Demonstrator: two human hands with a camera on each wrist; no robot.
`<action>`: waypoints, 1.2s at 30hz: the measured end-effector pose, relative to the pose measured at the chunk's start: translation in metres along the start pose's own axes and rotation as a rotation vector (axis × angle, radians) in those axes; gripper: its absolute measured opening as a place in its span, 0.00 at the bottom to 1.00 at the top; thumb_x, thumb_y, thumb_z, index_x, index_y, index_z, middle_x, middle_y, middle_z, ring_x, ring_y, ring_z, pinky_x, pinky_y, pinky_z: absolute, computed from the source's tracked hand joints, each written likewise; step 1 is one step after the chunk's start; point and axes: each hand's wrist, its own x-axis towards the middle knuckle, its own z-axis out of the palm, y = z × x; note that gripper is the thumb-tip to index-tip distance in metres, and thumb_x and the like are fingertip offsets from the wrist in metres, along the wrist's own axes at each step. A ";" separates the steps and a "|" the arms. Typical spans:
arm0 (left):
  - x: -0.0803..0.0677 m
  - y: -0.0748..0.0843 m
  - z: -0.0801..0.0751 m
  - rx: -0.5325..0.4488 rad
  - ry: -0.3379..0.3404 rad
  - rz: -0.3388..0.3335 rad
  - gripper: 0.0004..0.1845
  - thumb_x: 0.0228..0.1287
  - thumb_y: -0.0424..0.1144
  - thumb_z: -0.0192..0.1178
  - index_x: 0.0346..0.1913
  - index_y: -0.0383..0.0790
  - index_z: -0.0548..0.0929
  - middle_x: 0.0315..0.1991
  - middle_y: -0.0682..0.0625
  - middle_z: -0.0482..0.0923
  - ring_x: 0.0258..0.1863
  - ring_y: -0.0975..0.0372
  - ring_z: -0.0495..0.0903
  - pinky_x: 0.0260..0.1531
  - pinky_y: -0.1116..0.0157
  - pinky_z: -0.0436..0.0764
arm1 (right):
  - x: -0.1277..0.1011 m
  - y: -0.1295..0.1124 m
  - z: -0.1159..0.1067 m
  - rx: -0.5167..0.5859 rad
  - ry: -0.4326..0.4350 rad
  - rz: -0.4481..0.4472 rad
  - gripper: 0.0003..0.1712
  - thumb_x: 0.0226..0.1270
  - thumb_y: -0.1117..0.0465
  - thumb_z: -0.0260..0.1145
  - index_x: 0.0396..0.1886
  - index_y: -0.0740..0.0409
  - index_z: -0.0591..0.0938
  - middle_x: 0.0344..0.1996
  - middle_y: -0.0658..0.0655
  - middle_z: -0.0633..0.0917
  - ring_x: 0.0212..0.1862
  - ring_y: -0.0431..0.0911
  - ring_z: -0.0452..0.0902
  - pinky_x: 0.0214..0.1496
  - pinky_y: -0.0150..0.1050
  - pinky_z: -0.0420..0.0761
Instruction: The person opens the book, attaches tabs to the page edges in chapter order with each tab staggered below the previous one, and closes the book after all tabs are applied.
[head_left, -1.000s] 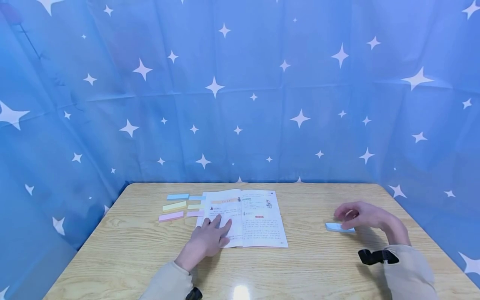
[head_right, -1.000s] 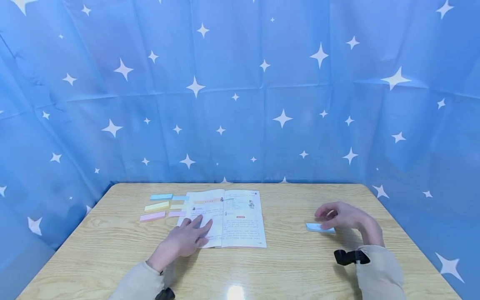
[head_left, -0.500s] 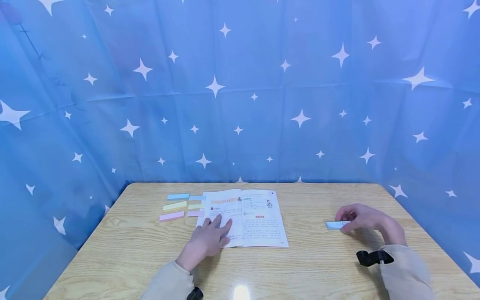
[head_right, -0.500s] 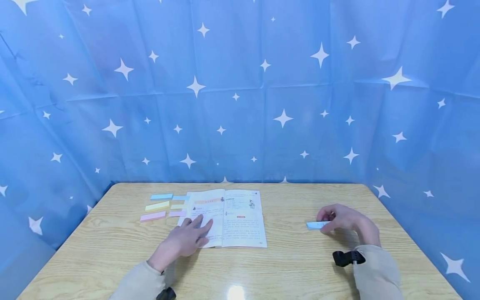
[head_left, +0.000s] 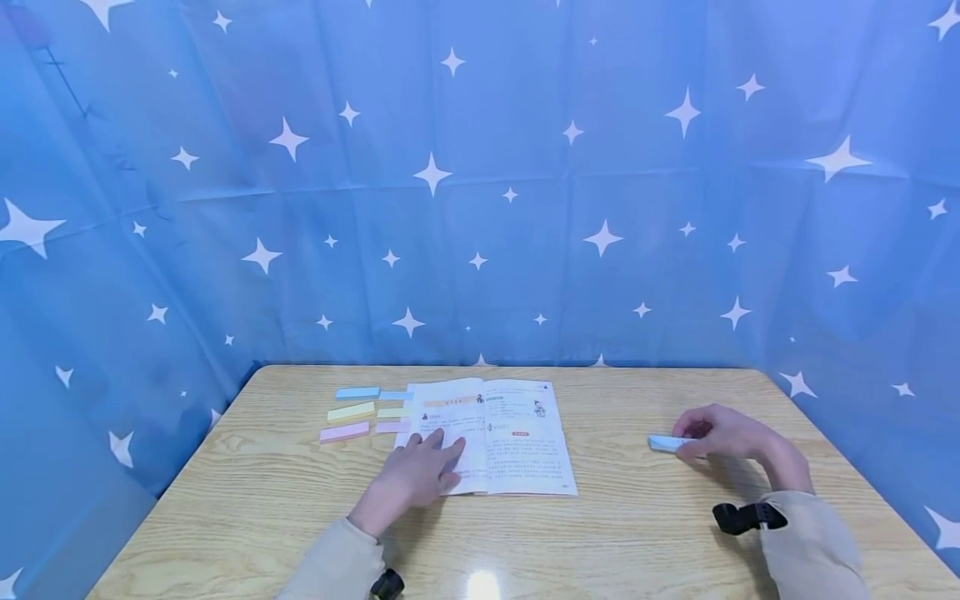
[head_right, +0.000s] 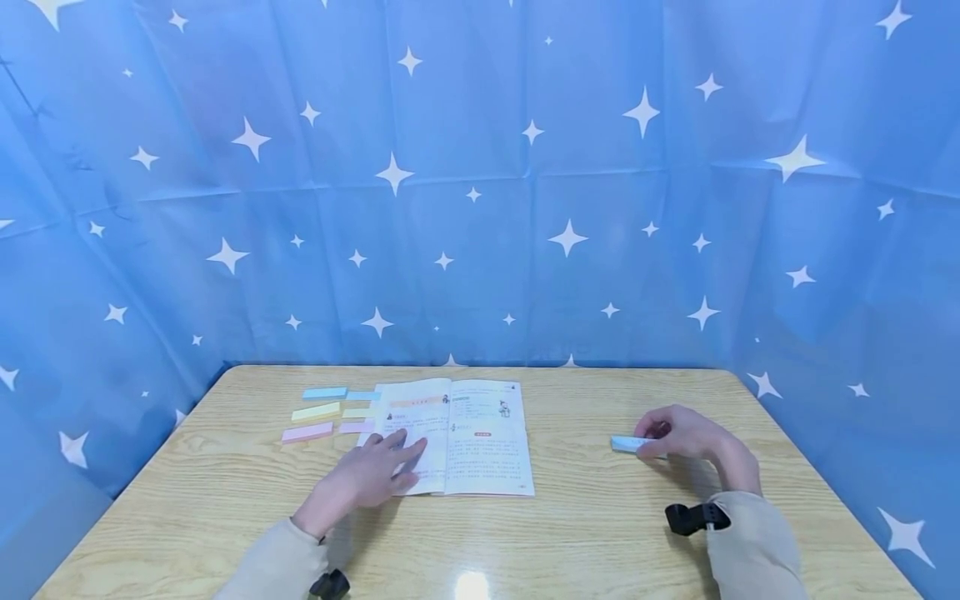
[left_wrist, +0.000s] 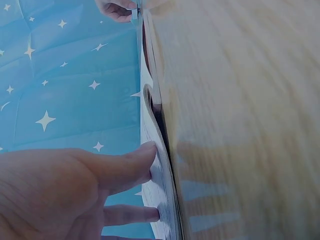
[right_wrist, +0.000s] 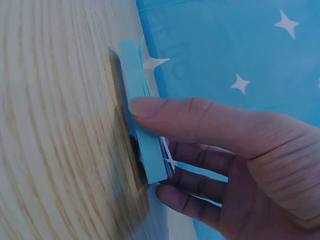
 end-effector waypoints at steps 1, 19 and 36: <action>0.000 -0.001 0.000 -0.003 0.005 0.009 0.28 0.77 0.50 0.55 0.75 0.49 0.69 0.74 0.39 0.64 0.69 0.38 0.65 0.62 0.39 0.70 | 0.001 -0.001 0.000 -0.007 0.006 -0.001 0.10 0.63 0.61 0.74 0.40 0.59 0.84 0.34 0.53 0.82 0.35 0.42 0.73 0.35 0.34 0.73; 0.004 -0.007 -0.004 -0.014 0.310 0.138 0.18 0.72 0.38 0.61 0.61 0.38 0.82 0.53 0.38 0.80 0.50 0.46 0.80 0.43 0.48 0.83 | 0.017 -0.039 -0.001 -0.052 0.140 -0.089 0.10 0.69 0.59 0.70 0.44 0.59 0.84 0.33 0.51 0.83 0.34 0.42 0.75 0.34 0.34 0.74; 0.009 0.003 -0.013 -0.135 0.514 0.193 0.16 0.73 0.39 0.61 0.59 0.40 0.83 0.49 0.43 0.81 0.45 0.53 0.82 0.34 0.57 0.83 | 0.025 -0.100 0.010 -0.157 0.264 -0.269 0.05 0.70 0.58 0.70 0.44 0.50 0.85 0.35 0.44 0.82 0.35 0.40 0.74 0.39 0.36 0.76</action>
